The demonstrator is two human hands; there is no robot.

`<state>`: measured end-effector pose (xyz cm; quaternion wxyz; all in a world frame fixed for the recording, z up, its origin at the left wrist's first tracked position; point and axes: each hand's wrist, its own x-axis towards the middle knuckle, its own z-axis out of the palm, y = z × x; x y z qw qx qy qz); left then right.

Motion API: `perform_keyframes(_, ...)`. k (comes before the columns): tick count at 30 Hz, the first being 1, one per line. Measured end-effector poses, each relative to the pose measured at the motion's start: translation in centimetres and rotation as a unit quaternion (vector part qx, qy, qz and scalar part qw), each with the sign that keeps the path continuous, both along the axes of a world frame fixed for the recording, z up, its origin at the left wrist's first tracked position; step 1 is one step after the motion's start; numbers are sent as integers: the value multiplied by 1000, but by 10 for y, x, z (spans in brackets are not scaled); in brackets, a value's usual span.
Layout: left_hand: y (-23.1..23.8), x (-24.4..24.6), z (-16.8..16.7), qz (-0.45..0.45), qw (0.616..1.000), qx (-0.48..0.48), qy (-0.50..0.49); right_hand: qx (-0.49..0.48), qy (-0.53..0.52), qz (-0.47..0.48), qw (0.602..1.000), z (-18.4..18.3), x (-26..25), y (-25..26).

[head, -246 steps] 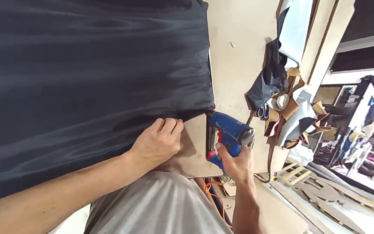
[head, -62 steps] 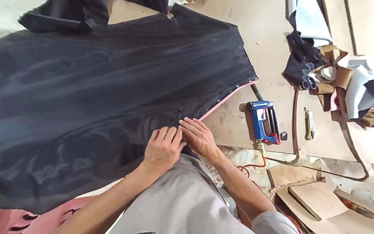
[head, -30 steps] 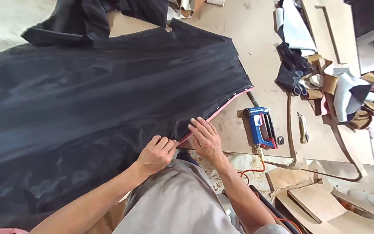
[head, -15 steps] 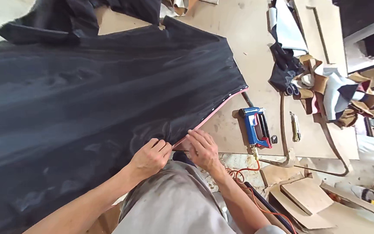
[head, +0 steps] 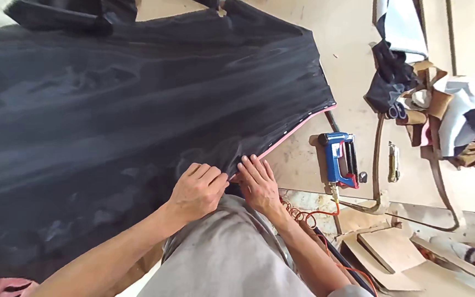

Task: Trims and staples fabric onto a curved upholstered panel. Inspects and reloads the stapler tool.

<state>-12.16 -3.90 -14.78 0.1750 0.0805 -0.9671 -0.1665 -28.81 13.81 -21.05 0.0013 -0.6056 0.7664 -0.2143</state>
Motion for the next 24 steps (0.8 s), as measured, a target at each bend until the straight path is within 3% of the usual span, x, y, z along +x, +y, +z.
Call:
perform_keyframes(4, 17, -23, 19, -10, 998, 20, 54, -16, -8, -14, 1000, 0, 5, 0)
perform_keyframes(8, 16, -49, 11, -66, 996, 60, -19, -16, -6, -17, 1000, 1, 14, 4)
perform_keyframes(13, 1, -59, -4, -128, 977, 40, -167, 6, 2, -39, 999, 0, 33, 7)
perform_keyframes(18, -3, -44, -17, -161, 969, 39, -182, 20, 25, -49, 998, 3, 43, 7)
perform_keyframes(21, -1, -38, -19, -160, 972, 25, -171, -6, -31, -36, 999, 18, 33, 16)
perform_keyframes(24, 4, -29, -25, -159, 977, 0, -144, -16, 5, -206, 978, 40, -33, 55)
